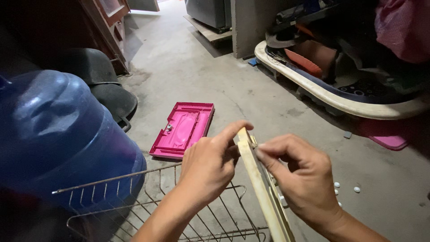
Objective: The person assembles a decorative wooden sign shaped like a house by attaching a metal wire rack to its back using small white fasteners. They insert and press the fasteners into pre-drilled holes along the edges of the sign while holding it against a wire rack.
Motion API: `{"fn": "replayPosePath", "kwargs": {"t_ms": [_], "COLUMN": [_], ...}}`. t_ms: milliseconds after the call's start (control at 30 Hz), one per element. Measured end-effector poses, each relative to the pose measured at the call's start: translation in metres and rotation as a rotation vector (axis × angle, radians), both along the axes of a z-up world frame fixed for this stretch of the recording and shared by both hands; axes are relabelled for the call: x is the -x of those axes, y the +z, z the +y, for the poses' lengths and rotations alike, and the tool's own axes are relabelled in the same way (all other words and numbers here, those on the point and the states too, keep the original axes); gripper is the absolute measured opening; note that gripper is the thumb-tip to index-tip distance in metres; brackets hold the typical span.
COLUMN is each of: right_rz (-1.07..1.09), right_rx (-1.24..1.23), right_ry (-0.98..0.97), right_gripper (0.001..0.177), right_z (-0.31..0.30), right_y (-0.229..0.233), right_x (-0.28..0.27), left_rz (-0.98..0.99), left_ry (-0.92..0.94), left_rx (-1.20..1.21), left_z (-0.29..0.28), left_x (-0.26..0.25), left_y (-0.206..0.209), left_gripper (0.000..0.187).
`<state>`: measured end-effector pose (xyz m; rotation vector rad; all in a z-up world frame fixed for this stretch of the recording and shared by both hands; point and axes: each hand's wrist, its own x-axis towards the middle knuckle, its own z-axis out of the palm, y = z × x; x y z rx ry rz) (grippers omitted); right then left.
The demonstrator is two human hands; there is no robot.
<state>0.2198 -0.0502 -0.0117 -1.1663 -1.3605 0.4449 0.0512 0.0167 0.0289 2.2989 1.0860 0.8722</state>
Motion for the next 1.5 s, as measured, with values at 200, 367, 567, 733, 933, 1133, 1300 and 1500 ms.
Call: {"fn": "replayPosePath", "kwargs": {"t_ms": [200,367,567,733,933,1133,1300,1500], "right_rz": [0.109,0.136,0.131,0.071,-0.197,-0.112,0.08,0.233], "right_rx": [0.205,0.13,0.192,0.073,-0.107,0.091,0.227,0.334], "right_ry": [0.02,0.039,-0.078,0.023,0.177,0.112,0.093,0.14], "right_gripper": [0.016,0.017,0.013,0.012,0.019,0.013,0.018,0.023], "right_z": [0.005,-0.001,-0.009,-0.005,0.005,0.004,0.002,-0.002], "right_y": [-0.001,-0.001,0.003,0.002,0.008,0.013,0.006,0.006], "right_x": [-0.006,0.003,0.013,0.008,-0.005,-0.008,-0.001,0.005], "left_rz": [-0.004,0.03,-0.007,-0.055,-0.058,-0.074,-0.037,-0.046], "left_ry": [0.038,0.116,0.096,0.064,0.062,0.048,0.091,0.077], "left_rx": [0.069,0.177,0.2,0.168,0.156,0.161,0.25,0.204], "left_z": [-0.002,-0.01,-0.014,-0.012,-0.009,-0.013,-0.014,-0.015], "left_x": [0.004,0.007,0.007,0.006,0.014,0.01,0.013,0.015], "left_y": [0.0,0.001,0.004,-0.002,-0.007,-0.001,0.0,0.001], "left_gripper": [0.043,0.045,0.047,0.051,0.051,0.049,0.048,0.047]}}
